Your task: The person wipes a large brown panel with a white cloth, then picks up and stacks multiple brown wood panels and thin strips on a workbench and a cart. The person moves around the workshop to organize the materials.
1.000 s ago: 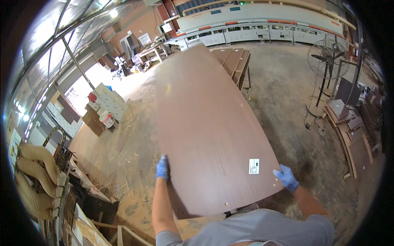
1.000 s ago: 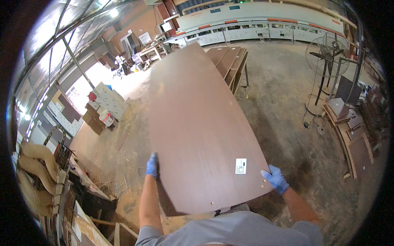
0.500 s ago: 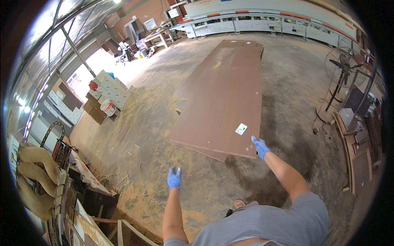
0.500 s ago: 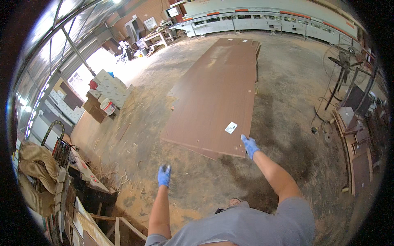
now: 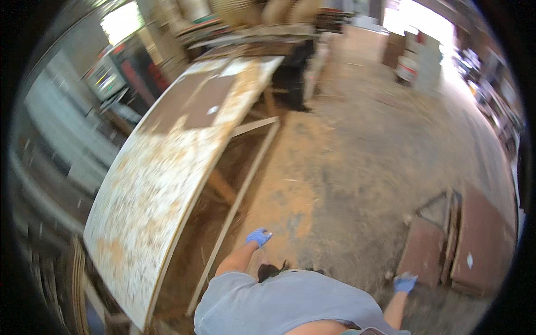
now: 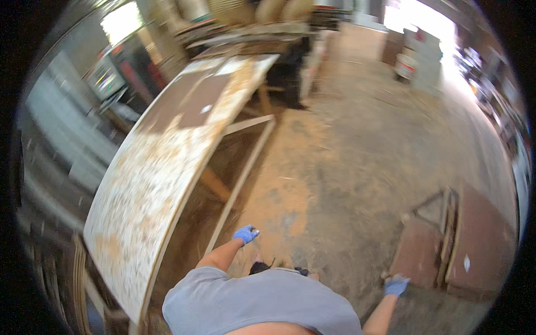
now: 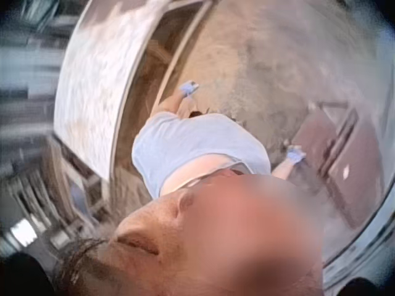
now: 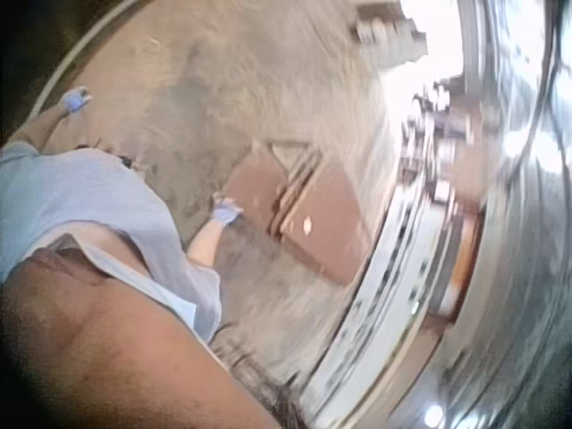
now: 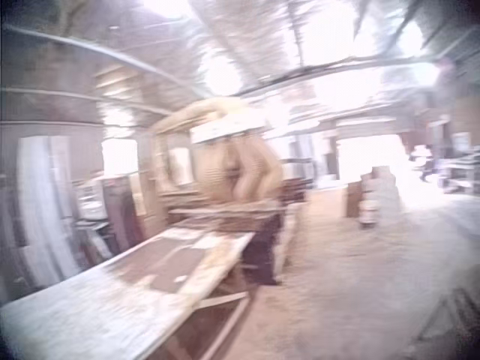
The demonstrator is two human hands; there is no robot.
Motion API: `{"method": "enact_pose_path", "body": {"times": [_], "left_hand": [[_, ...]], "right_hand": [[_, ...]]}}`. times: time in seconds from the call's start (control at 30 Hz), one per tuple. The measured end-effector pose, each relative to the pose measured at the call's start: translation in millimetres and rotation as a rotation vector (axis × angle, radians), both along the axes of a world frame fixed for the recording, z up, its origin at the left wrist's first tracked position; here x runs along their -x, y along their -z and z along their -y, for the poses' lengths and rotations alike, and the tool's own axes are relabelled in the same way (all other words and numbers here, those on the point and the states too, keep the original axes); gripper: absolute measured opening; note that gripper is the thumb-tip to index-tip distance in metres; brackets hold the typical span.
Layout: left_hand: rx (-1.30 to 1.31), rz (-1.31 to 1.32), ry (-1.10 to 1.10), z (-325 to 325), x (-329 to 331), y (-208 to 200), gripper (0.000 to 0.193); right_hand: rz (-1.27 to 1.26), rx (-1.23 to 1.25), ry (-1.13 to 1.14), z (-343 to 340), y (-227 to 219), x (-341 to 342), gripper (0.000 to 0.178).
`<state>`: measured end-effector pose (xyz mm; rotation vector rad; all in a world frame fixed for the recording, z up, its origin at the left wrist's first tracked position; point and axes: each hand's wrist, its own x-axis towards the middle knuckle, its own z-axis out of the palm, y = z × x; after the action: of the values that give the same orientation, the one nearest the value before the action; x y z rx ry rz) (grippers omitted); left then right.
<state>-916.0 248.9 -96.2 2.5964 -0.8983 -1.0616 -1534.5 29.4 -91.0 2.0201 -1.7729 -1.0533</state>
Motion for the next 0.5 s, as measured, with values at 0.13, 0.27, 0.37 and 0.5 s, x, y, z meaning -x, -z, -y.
{"method": "enact_pose_path", "body": {"times": [0.13, 0.27, 0.37, 0.5], "left_hand": [[0.191, 0.024, -0.324, -84, -57, 21, 0.05], [0.558, -0.029, -0.573, -149, -116, 26, 0.038], [0.503, 0.153, -0.516, -143, -166, -54, 0.037], [0.667, 0.354, -0.652, -180, -236, -76, 0.036]], "right_hand": [[0.632, -0.726, 0.014, -12, 32, -223, 0.036], [1.77, -1.344, 1.3, -38, 114, -414, 0.03], [1.613, -0.832, 0.843, -37, 105, -558, 0.026], [1.678, -0.996, 0.432, -51, 38, -698, 0.019]]}}
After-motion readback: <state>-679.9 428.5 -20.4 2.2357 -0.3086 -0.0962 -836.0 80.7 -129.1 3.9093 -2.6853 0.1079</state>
